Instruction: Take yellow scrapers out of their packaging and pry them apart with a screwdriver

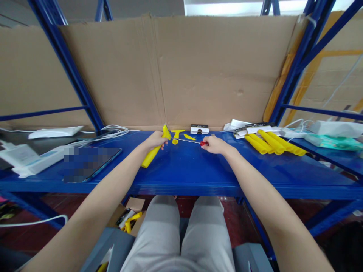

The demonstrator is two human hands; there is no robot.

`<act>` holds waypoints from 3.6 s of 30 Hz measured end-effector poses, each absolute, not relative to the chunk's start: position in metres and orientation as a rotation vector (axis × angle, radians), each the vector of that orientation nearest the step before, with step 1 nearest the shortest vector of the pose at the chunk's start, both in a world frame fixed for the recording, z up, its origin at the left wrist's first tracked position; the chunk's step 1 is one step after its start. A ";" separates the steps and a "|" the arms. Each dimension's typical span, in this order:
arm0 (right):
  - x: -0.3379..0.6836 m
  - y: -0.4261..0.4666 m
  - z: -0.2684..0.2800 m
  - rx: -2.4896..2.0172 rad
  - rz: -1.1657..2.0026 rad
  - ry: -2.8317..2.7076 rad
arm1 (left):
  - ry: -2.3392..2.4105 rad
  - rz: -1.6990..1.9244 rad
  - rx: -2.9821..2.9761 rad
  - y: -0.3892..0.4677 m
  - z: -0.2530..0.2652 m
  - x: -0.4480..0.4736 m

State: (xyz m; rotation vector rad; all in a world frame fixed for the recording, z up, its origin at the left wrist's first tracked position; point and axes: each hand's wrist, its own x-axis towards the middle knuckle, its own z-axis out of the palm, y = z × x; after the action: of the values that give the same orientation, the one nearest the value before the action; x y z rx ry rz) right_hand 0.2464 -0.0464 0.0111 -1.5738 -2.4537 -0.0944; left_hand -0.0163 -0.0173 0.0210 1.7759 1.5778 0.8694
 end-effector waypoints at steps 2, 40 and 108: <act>0.246 -0.047 0.012 -1.574 -0.086 -2.450 | 1.575 0.873 1.779 -0.016 0.021 -0.017; 0.241 -0.037 -0.003 -1.412 -0.011 -2.324 | 1.708 1.106 1.999 -0.022 0.037 -0.022; 0.243 -0.041 -0.004 -1.524 0.172 -2.101 | 0.995 1.200 1.667 -0.032 0.031 -0.011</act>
State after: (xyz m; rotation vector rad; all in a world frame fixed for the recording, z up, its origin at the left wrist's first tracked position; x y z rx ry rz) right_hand 0.2432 -0.0405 -0.0037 -1.5235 -2.1005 0.1723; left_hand -0.0112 -0.0318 0.0310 1.6674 0.9953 1.2002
